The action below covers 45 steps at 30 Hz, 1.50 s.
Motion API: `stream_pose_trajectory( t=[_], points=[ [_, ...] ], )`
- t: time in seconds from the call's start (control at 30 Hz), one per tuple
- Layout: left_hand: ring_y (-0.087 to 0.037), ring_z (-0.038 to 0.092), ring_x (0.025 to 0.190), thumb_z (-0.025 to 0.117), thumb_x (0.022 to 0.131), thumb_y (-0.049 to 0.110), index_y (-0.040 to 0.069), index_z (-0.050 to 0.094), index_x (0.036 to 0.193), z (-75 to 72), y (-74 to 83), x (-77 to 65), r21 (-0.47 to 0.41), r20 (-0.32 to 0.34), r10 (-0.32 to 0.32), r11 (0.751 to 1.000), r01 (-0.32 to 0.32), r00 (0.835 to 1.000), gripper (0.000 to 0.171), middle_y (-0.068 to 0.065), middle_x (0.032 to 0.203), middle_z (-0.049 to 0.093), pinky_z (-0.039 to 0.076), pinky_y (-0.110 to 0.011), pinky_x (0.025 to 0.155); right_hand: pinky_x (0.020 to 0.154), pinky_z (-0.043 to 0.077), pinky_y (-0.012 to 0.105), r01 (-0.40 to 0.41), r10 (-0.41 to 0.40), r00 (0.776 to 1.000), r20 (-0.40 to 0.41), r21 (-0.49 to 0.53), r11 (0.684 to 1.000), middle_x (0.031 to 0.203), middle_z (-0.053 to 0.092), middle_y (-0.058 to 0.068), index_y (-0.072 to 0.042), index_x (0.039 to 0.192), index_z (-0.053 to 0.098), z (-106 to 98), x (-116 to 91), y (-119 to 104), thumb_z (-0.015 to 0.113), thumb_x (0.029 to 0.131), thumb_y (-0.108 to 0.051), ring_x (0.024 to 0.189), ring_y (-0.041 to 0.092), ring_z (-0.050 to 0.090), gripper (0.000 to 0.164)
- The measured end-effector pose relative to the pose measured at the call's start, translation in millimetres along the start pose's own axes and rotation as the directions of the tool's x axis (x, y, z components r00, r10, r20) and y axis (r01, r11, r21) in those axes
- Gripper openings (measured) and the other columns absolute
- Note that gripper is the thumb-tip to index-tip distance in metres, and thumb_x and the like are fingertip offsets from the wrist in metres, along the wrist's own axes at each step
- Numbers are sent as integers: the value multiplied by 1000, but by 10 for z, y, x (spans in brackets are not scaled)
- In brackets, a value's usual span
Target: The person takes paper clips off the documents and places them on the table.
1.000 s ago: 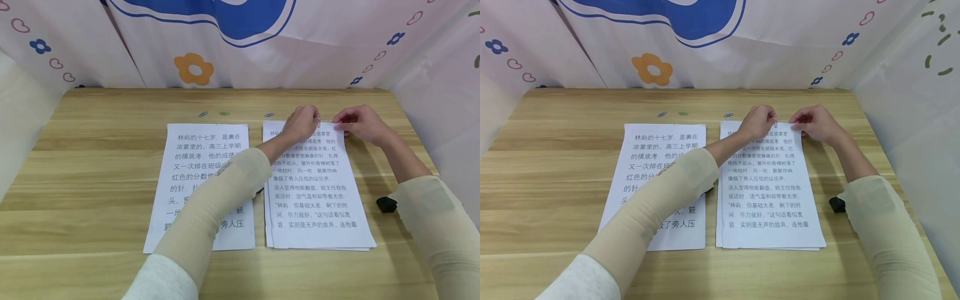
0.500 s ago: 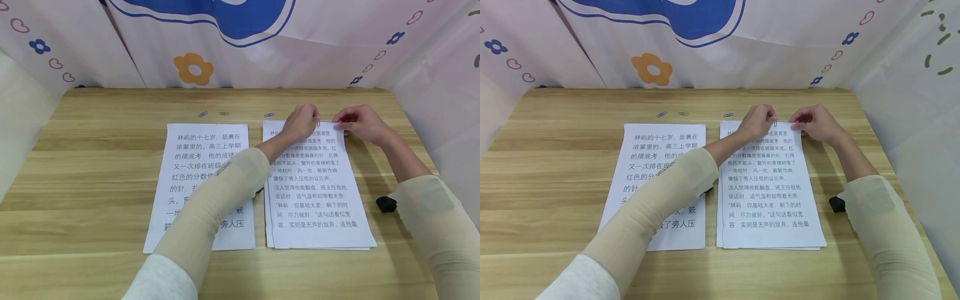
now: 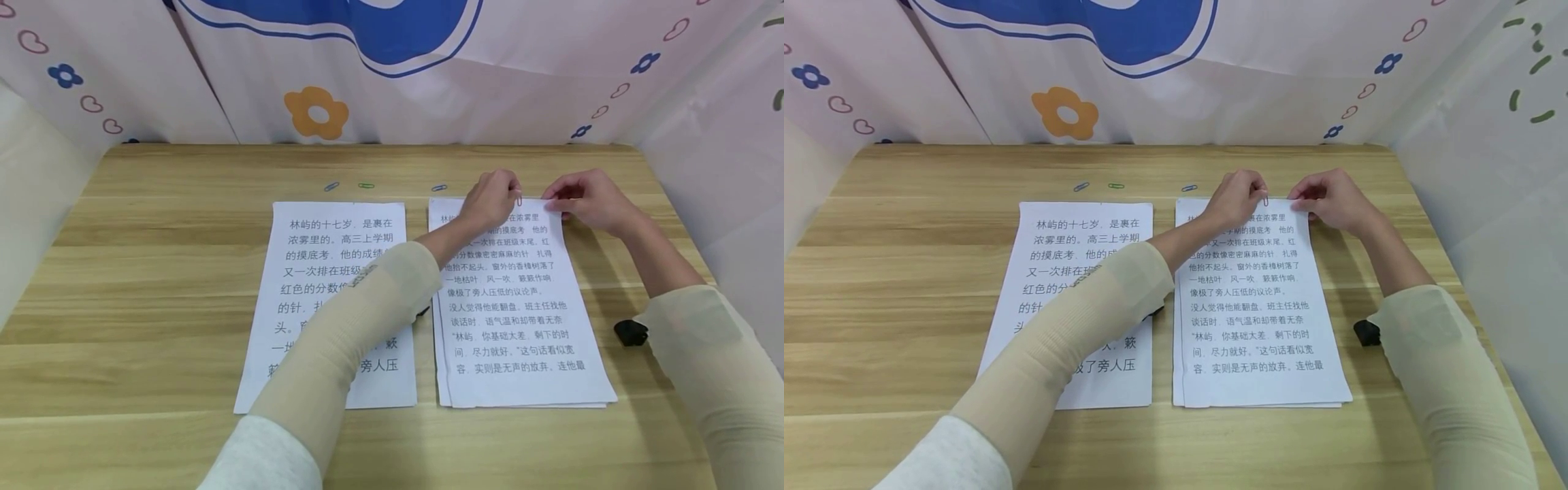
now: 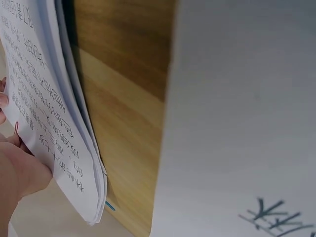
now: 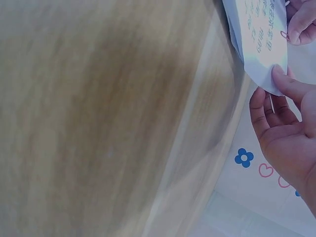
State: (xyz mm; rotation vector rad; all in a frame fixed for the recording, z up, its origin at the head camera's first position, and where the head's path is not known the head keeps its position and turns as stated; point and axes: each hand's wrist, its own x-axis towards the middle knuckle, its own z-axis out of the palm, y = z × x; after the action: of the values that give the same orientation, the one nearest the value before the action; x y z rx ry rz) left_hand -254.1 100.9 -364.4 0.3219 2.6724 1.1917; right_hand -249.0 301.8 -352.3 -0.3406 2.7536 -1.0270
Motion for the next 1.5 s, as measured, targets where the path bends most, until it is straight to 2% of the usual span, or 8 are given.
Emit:
stream_pose_trajectory(
  t=[0.33, 0.6, 0.83, 1.1, 1.37, 1.5],
  points=[
    [-8, 61, 85, 60, 106, 16, 13, 70, 104, -7, 1, 1, -27, -12, 0, 1000, 0, 1000, 10, 3, 96, 66, 49, -17, 74, 64, 52, 23, -10, 10, 1000, 0, 3, 1000, 110, 68, 22, 6, 112, 72, -3, -10, 6, 68, 98, -1, 80, 28, 59, 16],
    [-8, 62, 85, 62, 105, 13, 11, 71, 102, -1, -32, 29, -106, -38, 12, 994, -16, 999, 9, 2, 95, 67, 49, -15, 74, 64, 53, 22, -13, 13, 1000, 2, 3, 1000, 108, 68, 22, 6, 112, 72, -3, -22, 5, 68, 98, -1, 80, 26, 59, 16],
    [-9, 64, 84, 63, 104, 9, 7, 70, 103, -29, -70, 36, -184, -46, 42, 982, -50, 998, 8, -1, 95, 69, 50, -13, 74, 64, 53, 23, -9, 9, 1000, 4, -1, 1000, 109, 68, 22, 6, 112, 72, -7, -22, 1, 68, 99, -1, 80, 26, 59, 16],
    [-10, 65, 84, 60, 105, 6, 3, 69, 105, -51, -118, 74, -285, -36, 57, 956, -65, 998, 10, -3, 94, 70, 51, -12, 73, 64, 52, 23, -22, 22, 1000, 1, -4, 1000, 110, 68, 22, 6, 113, 72, -10, -27, 19, 68, 99, -1, 80, 26, 59, 17],
    [-10, 66, 85, 63, 103, 5, 3, 71, 106, -86, -142, 77, -312, -32, 48, 948, -56, 998, 8, -4, 94, 71, 52, -12, 73, 63, 53, 23, -15, 15, 1000, 0, 5, 1000, 108, 68, 22, 6, 112, 72, -7, -25, 23, 68, 98, -1, 78, 25, 59, 16],
    [-11, 66, 84, 66, 101, 4, 2, 71, 105, -107, -168, 86, -324, -56, 66, 943, -80, 996, 7, -5, 95, 72, 53, -13, 71, 63, 53, 23, -16, 16, 1000, 2, 7, 1000, 108, 68, 22, 6, 112, 72, -7, -23, 27, 69, 98, -1, 78, 25, 59, 16]
  ],
)
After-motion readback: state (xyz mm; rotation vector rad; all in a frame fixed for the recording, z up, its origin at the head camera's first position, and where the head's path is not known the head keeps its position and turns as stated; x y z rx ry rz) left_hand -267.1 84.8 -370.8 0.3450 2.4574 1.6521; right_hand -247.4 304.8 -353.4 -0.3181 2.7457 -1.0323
